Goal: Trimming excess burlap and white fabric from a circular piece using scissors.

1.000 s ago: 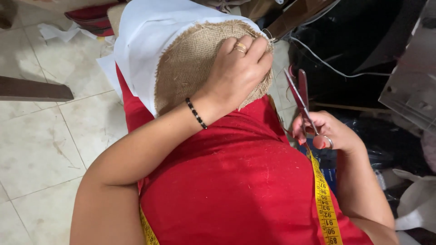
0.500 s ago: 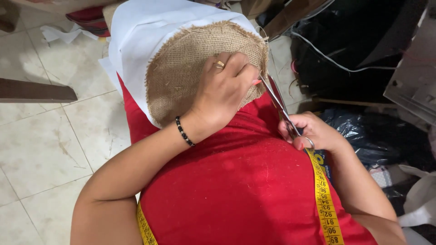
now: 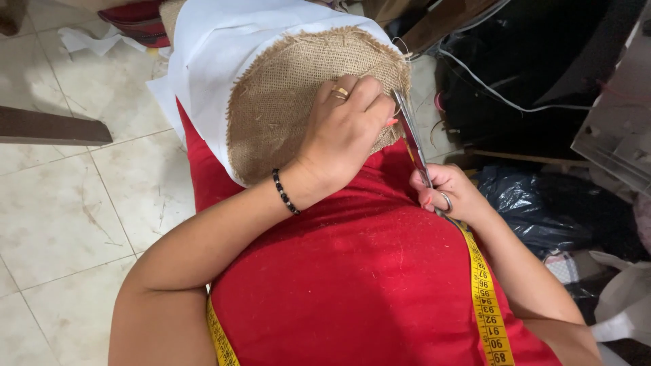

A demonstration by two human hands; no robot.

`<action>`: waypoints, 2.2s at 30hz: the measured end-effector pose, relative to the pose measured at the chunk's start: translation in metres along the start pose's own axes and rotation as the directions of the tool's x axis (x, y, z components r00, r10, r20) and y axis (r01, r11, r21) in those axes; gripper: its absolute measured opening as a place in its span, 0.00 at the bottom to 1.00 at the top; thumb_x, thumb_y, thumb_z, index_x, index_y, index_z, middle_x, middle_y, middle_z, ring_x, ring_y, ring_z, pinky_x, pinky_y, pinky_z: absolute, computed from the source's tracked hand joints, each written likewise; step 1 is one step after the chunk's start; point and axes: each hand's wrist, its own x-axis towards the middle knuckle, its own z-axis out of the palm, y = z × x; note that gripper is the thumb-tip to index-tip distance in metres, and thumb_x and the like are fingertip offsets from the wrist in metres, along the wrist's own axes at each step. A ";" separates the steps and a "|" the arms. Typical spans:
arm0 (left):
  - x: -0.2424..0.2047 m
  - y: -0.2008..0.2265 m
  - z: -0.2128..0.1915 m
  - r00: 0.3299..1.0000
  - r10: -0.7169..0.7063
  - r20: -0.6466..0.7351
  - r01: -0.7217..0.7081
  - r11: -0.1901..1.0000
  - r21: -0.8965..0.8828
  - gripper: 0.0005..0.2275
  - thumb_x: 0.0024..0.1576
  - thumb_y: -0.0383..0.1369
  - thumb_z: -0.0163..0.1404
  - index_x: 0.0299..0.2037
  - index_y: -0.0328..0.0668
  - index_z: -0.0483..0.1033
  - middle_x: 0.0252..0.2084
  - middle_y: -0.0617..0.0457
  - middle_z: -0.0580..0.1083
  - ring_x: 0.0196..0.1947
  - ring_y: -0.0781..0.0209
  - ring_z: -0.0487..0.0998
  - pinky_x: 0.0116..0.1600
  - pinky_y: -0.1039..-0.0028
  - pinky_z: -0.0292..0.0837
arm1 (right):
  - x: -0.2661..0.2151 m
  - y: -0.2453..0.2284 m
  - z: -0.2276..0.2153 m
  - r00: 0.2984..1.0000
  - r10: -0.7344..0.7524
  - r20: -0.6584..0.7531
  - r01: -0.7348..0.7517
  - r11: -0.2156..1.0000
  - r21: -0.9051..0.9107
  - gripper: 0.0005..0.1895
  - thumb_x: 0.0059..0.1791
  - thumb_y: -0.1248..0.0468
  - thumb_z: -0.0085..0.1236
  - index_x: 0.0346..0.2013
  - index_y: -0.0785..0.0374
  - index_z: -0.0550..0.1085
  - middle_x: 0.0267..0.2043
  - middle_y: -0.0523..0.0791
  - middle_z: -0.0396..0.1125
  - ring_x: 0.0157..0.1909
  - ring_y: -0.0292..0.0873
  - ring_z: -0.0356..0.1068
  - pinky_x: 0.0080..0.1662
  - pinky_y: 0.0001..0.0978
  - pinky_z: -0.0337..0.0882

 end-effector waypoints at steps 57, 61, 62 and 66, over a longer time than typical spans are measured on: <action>0.033 -0.017 -0.025 0.982 0.128 -0.139 -0.057 0.902 0.428 0.09 0.53 0.22 0.54 0.28 0.50 0.71 0.32 0.58 0.63 0.36 0.59 0.65 0.44 0.70 0.60 | 0.070 -0.074 -0.023 0.860 -0.334 -0.386 0.263 0.938 -0.225 0.31 0.54 0.35 0.47 0.45 0.61 0.69 0.30 0.40 0.63 0.31 0.33 0.64 0.38 0.24 0.64; 0.045 -0.024 -0.038 0.977 0.187 -0.099 -0.127 0.891 0.435 0.03 0.59 0.30 0.52 0.34 0.51 0.75 0.40 0.57 0.69 0.43 0.59 0.69 0.46 0.70 0.61 | 0.028 -0.077 -0.034 0.982 -0.179 0.066 0.182 0.982 -0.052 0.50 0.41 0.14 0.44 0.38 0.61 0.68 0.34 0.43 0.68 0.34 0.35 0.70 0.41 0.28 0.73; 0.047 -0.025 -0.040 0.974 0.194 -0.115 -0.130 0.900 0.417 0.05 0.58 0.28 0.51 0.31 0.51 0.74 0.37 0.57 0.67 0.40 0.58 0.68 0.45 0.69 0.61 | 0.023 -0.072 -0.030 0.976 -0.146 0.163 0.150 0.989 -0.012 0.49 0.40 0.15 0.45 0.33 0.61 0.68 0.30 0.42 0.68 0.31 0.35 0.69 0.37 0.27 0.71; 0.048 -0.025 -0.044 0.983 0.166 -0.075 -0.125 0.916 0.382 0.06 0.56 0.28 0.51 0.28 0.49 0.70 0.33 0.55 0.64 0.36 0.56 0.66 0.41 0.68 0.59 | 0.032 -0.063 -0.019 0.953 -0.095 0.288 0.123 0.989 -0.083 0.43 0.43 0.18 0.39 0.24 0.56 0.67 0.22 0.35 0.65 0.25 0.30 0.62 0.32 0.23 0.61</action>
